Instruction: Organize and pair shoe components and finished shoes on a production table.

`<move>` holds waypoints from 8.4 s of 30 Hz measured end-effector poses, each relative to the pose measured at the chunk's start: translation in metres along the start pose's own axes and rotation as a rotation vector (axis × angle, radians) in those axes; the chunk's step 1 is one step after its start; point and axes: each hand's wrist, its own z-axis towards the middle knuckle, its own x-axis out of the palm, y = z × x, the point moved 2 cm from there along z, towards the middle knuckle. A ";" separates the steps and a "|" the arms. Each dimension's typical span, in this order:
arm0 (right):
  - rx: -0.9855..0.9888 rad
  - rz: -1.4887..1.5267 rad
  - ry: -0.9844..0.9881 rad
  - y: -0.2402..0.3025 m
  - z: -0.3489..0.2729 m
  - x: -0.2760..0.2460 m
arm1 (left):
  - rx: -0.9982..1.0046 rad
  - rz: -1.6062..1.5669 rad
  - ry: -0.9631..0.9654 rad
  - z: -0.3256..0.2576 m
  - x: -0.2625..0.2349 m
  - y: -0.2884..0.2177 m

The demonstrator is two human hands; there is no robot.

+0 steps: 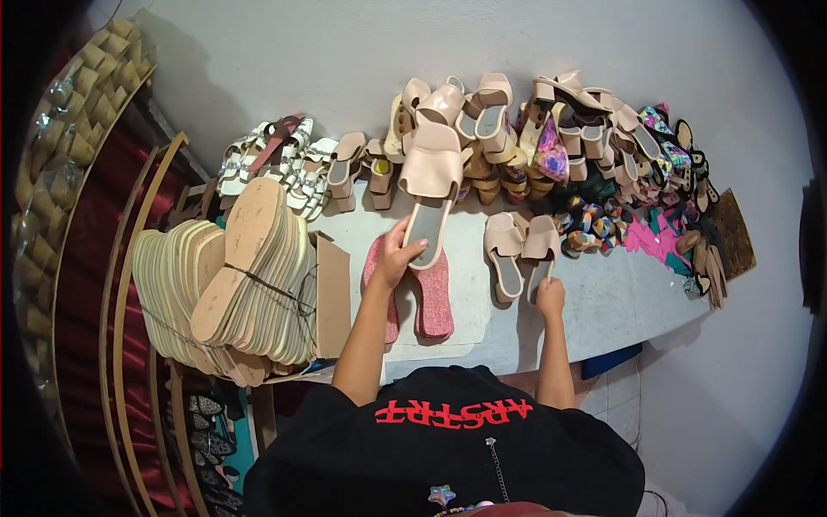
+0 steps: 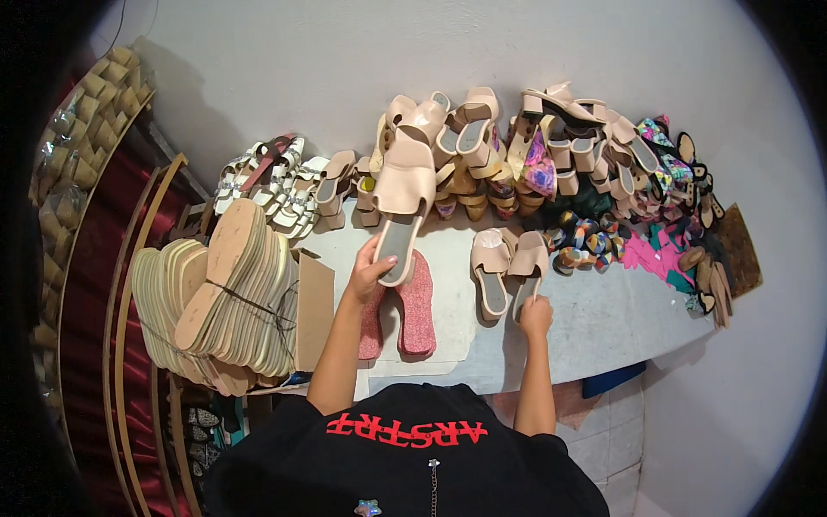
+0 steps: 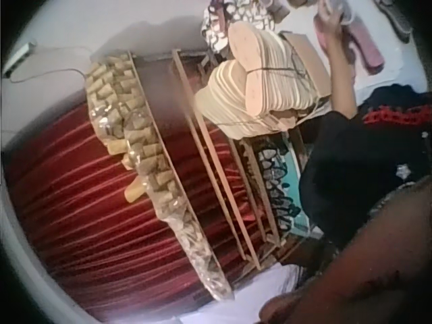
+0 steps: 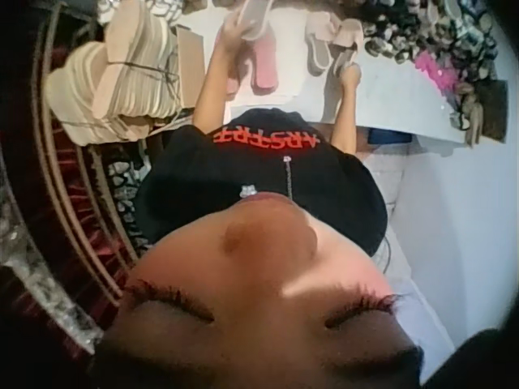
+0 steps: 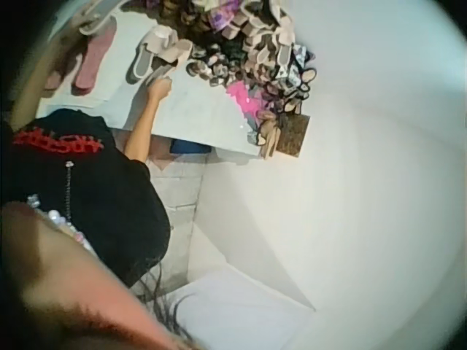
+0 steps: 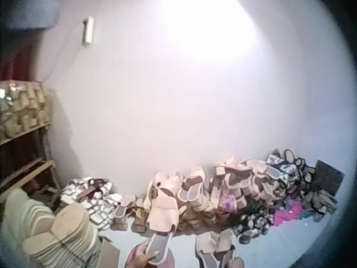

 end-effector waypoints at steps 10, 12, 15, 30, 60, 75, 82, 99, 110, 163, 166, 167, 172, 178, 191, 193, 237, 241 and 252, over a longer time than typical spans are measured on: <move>-0.431 0.987 -0.032 0.105 -0.022 -0.019 | 0.189 0.257 -0.421 0.024 -0.070 -0.028; -0.526 0.864 0.013 0.128 -0.020 -0.024 | 0.184 0.425 -0.535 0.041 -0.094 -0.025; -0.550 1.056 0.228 0.184 -0.030 -0.021 | 0.131 0.559 -0.688 0.068 -0.129 -0.025; -0.498 1.216 0.757 0.324 -0.001 0.028 | -0.142 0.596 -0.713 0.182 -0.176 0.002; -0.755 1.053 0.515 0.357 -0.005 0.165 | -0.323 0.202 -0.679 0.193 -0.213 0.035; -0.723 1.367 0.554 0.376 -0.001 0.170 | -0.314 0.037 -0.517 0.184 -0.208 0.035; -0.690 1.375 0.498 0.369 0.009 0.166 | -0.303 0.158 -0.507 0.199 -0.211 0.043; -0.843 0.893 0.311 0.389 -0.009 0.116 | 0.041 -0.186 -0.681 0.200 -0.217 0.062; -0.341 1.105 0.747 0.437 -0.030 0.163 | 0.208 -0.481 -0.834 0.111 -0.196 -0.007; -0.006 -0.300 0.419 0.082 0.003 0.048 | -0.722 0.694 0.123 0.045 0.056 0.221; 0.017 -0.176 0.302 0.073 0.002 0.036 | -0.771 0.347 0.265 0.041 0.076 0.202; -0.045 -0.086 0.213 0.072 -0.001 0.034 | -0.763 0.350 0.265 0.044 0.081 0.194; -0.442 0.246 0.021 0.118 -0.038 0.025 | -0.294 0.506 -0.040 0.043 0.068 0.168; -0.848 0.457 0.122 0.202 -0.051 -0.002 | -0.060 0.369 -0.131 0.051 0.045 0.048; -1.343 0.590 0.587 0.422 -0.038 0.051 | 0.283 0.049 -0.513 0.090 -0.082 -0.093; -1.448 0.434 0.538 0.430 -0.021 0.059 | 0.223 0.048 -0.596 0.109 -0.098 -0.099; -0.909 1.069 0.295 0.409 0.027 -0.028 | 0.130 0.820 -1.338 0.136 -0.260 -0.053; -0.686 1.038 0.701 0.457 -0.002 0.017 | 0.113 0.807 -1.314 0.142 -0.251 -0.053; -0.853 0.637 0.606 0.508 -0.023 0.189 | 0.108 0.465 -1.258 0.134 -0.258 -0.049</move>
